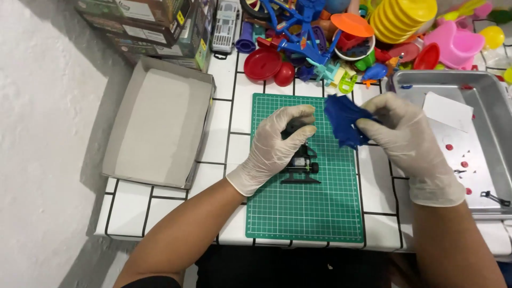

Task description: The person assembles a toy car chassis on a green cutting mat. They attach a blue cylindrical battery to the black frame, secure it with a black plastic cover, and then place a blue car body shell over the assembly. Finally, they attach small red circular pieces to the rear of the car.

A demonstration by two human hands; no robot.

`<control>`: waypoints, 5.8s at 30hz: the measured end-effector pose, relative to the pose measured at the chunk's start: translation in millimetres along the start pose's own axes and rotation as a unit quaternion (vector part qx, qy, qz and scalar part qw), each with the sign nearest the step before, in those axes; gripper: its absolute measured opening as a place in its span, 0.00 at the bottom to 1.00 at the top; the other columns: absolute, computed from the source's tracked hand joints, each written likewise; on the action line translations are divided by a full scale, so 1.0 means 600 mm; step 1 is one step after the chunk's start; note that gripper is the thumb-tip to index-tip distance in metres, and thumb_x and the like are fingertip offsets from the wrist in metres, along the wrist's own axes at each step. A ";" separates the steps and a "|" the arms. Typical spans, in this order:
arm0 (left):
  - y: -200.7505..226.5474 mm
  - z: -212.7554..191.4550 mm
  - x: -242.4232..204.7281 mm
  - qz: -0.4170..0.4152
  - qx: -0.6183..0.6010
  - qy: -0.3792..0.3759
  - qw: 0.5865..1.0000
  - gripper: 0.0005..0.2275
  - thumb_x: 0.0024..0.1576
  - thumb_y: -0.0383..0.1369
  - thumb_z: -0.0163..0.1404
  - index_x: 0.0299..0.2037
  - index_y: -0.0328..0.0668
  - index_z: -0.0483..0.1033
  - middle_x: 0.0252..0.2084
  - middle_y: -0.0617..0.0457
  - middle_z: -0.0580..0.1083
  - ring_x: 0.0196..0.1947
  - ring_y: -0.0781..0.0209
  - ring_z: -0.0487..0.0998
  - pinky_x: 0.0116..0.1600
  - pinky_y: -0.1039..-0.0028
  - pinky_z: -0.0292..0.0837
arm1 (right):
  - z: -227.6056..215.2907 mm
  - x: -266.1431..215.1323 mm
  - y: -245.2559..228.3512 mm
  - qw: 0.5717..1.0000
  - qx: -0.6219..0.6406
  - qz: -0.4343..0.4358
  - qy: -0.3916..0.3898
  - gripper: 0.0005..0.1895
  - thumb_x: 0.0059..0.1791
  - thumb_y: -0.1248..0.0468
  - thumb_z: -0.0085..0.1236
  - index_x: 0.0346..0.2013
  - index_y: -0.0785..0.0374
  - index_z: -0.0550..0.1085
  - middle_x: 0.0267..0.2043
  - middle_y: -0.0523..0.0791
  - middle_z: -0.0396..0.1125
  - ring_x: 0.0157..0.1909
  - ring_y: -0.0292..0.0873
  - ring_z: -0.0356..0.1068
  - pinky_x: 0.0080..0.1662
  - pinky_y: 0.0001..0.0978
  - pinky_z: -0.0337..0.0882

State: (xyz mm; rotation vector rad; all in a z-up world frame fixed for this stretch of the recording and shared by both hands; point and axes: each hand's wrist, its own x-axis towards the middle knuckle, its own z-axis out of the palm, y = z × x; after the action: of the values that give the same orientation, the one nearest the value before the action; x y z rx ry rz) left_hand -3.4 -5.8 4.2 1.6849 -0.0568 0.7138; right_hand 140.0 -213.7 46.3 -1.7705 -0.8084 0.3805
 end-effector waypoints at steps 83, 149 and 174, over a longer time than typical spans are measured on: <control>-0.052 -0.091 0.001 0.059 0.377 -0.339 0.860 0.44 0.50 0.55 0.59 0.71 0.35 0.55 0.72 0.36 0.57 0.73 0.35 0.53 0.72 0.49 0.49 | 0.091 -0.026 0.035 0.922 -0.260 -0.022 -0.286 0.46 0.47 0.61 0.62 0.76 0.52 0.49 0.71 0.51 0.51 0.69 0.53 0.55 0.66 0.48 0.61; -0.053 -0.092 0.004 0.038 0.351 -0.354 0.866 0.46 0.47 0.55 0.66 0.71 0.39 0.56 0.72 0.38 0.56 0.73 0.36 0.52 0.73 0.49 0.47 | 0.095 -0.025 0.012 0.927 -0.243 0.044 -0.282 0.42 0.47 0.59 0.61 0.74 0.52 0.56 0.69 0.48 0.54 0.69 0.49 0.56 0.67 0.43 0.59; -0.052 -0.064 0.002 0.094 0.371 -0.230 0.895 0.28 0.52 0.48 0.63 0.55 0.38 0.72 0.56 0.42 0.70 0.58 0.43 0.69 0.65 0.52 0.59 | 0.091 -0.029 0.011 0.930 -0.229 0.028 -0.287 0.42 0.46 0.58 0.61 0.74 0.53 0.57 0.69 0.48 0.53 0.69 0.49 0.56 0.68 0.43 0.58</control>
State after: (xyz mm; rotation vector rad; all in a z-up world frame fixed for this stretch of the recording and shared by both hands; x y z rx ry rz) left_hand -5.6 37.2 -19.9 2.5943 -0.3176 0.4806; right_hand 96.3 -188.3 18.8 -2.1496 -1.3450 0.8258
